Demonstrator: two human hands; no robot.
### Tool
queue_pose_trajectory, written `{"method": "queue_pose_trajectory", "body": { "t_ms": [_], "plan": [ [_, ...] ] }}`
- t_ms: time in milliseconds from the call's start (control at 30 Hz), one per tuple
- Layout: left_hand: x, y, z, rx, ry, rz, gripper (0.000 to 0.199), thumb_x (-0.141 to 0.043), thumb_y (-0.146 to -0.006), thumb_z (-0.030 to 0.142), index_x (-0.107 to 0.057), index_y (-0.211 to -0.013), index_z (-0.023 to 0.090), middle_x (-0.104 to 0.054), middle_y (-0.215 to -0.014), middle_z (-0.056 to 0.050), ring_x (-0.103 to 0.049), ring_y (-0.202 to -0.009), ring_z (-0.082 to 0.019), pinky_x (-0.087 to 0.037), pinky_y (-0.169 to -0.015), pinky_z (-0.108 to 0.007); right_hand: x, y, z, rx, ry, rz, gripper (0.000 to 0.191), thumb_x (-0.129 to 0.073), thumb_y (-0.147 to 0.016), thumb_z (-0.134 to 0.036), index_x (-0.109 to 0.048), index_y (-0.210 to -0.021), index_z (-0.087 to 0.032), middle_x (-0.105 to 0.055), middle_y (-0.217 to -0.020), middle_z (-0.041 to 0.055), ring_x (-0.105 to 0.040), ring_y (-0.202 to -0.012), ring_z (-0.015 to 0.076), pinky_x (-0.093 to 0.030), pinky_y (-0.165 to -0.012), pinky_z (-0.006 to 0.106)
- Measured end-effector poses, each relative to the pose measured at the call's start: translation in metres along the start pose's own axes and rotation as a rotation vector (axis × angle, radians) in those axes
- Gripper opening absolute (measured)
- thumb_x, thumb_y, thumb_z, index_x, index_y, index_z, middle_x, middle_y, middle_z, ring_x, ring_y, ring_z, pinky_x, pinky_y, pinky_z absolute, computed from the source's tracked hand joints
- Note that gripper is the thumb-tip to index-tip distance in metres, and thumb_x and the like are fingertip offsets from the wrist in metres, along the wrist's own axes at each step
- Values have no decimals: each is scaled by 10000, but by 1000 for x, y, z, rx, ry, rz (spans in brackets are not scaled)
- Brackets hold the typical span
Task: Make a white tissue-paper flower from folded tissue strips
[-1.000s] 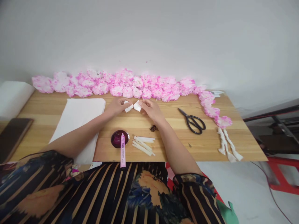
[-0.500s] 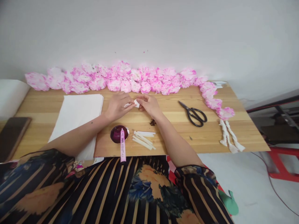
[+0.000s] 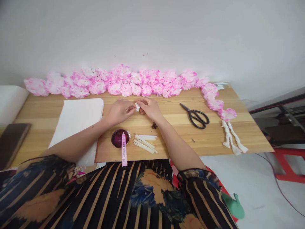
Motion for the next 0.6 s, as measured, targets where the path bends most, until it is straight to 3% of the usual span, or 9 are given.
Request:
{"method": "queue_pose_trajectory", "body": {
  "t_ms": [233,400,600],
  "plan": [
    [0,6,-32,361,510,131,120,-561,-848,270,-624,-811,175,-632,-643,21,-518,-539,-98,-332,-534,-227,16,1,-19,200,145,97,332,-602,-858,-512,-650,-830,-185,-691,-783,36,-624,-646,145,-519,-535,248],
    [-2,7,-31,378,601,125,149,-575,-864,310,-618,-824,174,-668,-677,8,-536,-559,-98,-352,-546,-220,8,7,-28,247,318,57,365,-547,-880,-511,-653,-762,-182,-689,-748,29,-583,-630,142,-461,-599,265],
    [-4,8,-29,347,623,144,155,-609,-845,321,-636,-814,172,-642,-699,3,-562,-630,-117,-387,-584,-231,-7,16,-41,392,608,39,188,-556,-858,-312,-634,-729,-199,-638,-673,-4,-519,-616,134,-363,-610,268]
  ]
}}
Point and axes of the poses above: each hand's wrist, its own y-axis away from the middle knuckle, its own x-axis out of the back of the hand, z = x × y, the point moved 8 cm from there along -y, towards the middle knuckle
